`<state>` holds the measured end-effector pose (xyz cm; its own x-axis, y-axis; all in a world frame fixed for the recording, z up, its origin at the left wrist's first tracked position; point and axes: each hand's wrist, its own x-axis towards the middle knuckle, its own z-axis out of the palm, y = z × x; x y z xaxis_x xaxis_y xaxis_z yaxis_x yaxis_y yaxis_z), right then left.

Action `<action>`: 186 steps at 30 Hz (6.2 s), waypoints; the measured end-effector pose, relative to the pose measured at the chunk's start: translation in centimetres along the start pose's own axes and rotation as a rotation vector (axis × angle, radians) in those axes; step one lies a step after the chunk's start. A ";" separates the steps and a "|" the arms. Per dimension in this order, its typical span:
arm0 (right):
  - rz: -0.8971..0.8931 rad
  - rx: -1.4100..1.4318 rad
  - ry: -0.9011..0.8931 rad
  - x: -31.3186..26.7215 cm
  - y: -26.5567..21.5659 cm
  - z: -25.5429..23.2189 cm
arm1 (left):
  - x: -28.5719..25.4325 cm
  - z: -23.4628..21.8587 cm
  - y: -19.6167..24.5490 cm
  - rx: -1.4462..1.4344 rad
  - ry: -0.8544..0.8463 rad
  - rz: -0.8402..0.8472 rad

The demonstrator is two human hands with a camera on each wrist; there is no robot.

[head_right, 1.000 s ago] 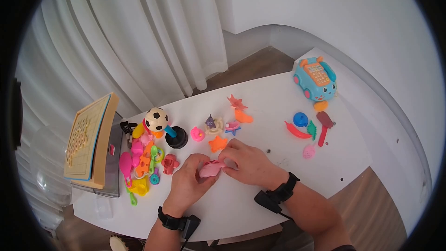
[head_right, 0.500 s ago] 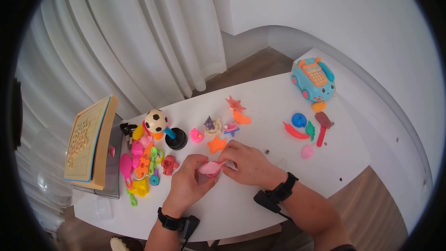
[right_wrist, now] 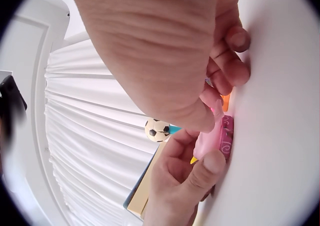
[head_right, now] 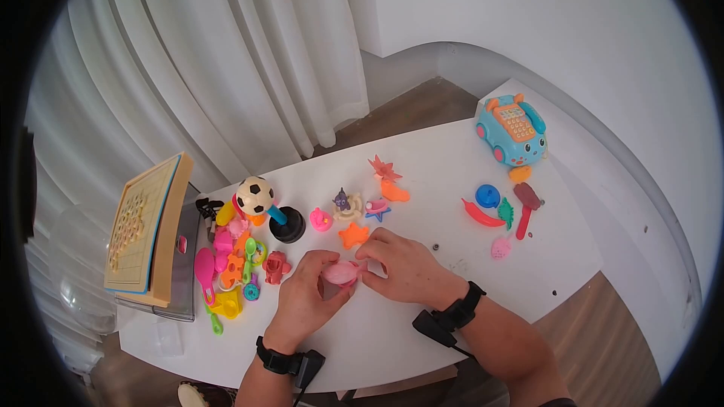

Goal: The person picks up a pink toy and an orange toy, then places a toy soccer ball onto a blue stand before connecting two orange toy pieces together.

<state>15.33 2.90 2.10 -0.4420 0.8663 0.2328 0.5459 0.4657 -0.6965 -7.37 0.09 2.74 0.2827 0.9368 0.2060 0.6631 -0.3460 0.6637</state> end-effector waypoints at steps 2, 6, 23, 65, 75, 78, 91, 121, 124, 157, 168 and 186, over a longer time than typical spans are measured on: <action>0.009 -0.006 -0.007 -0.1 0.0 -0.1 | 0.0 0.0 0.0 0.002 0.004 0.006; -0.027 -0.062 -0.008 -0.2 0.2 0.1 | 0.0 -0.1 -0.1 0.003 0.002 0.017; 0.019 0.055 -0.025 0.3 0.0 -0.6 | -0.2 0.0 -0.1 -0.001 0.069 0.046; 0.058 0.150 0.156 1.1 2.0 0.8 | 0.8 0.1 -1.2 0.142 0.264 -0.140; 0.089 0.125 0.112 1.1 1.5 0.5 | 0.5 0.2 -1.7 0.072 0.261 -0.152; 0.046 0.127 0.157 1.0 1.8 0.9 | 0.6 0.4 -2.1 0.170 0.300 -0.045; 0.036 0.106 0.140 1.0 1.6 0.7 | 0.7 0.3 -2.1 0.070 0.255 -0.174; 0.617 -0.880 0.233 -8.1 8.1 -12.5 | -1.0 0.0 -1.0 -0.007 0.554 0.052; 0.613 -0.861 0.273 -8.1 7.5 -12.6 | -0.9 0.1 -1.3 -0.018 0.550 0.057; -0.069 0.358 -0.112 0.0 -0.5 -3.7 | -1.3 1.2 1.3 -0.325 0.068 -0.010; 0.175 0.095 0.181 0.1 4.0 -6.1 | 1.9 0.6 3.1 -0.500 0.495 -0.044; 0.235 -0.236 0.283 0.4 6.7 -5.5 | 0.1 2.9 2.2 -0.339 0.500 0.122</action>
<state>22.67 7.37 1.30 -0.0918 0.9536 0.2866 0.7704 0.2504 -0.5864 -3.88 -0.73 2.16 -0.0706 0.8304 0.5527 0.3664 -0.4938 0.7886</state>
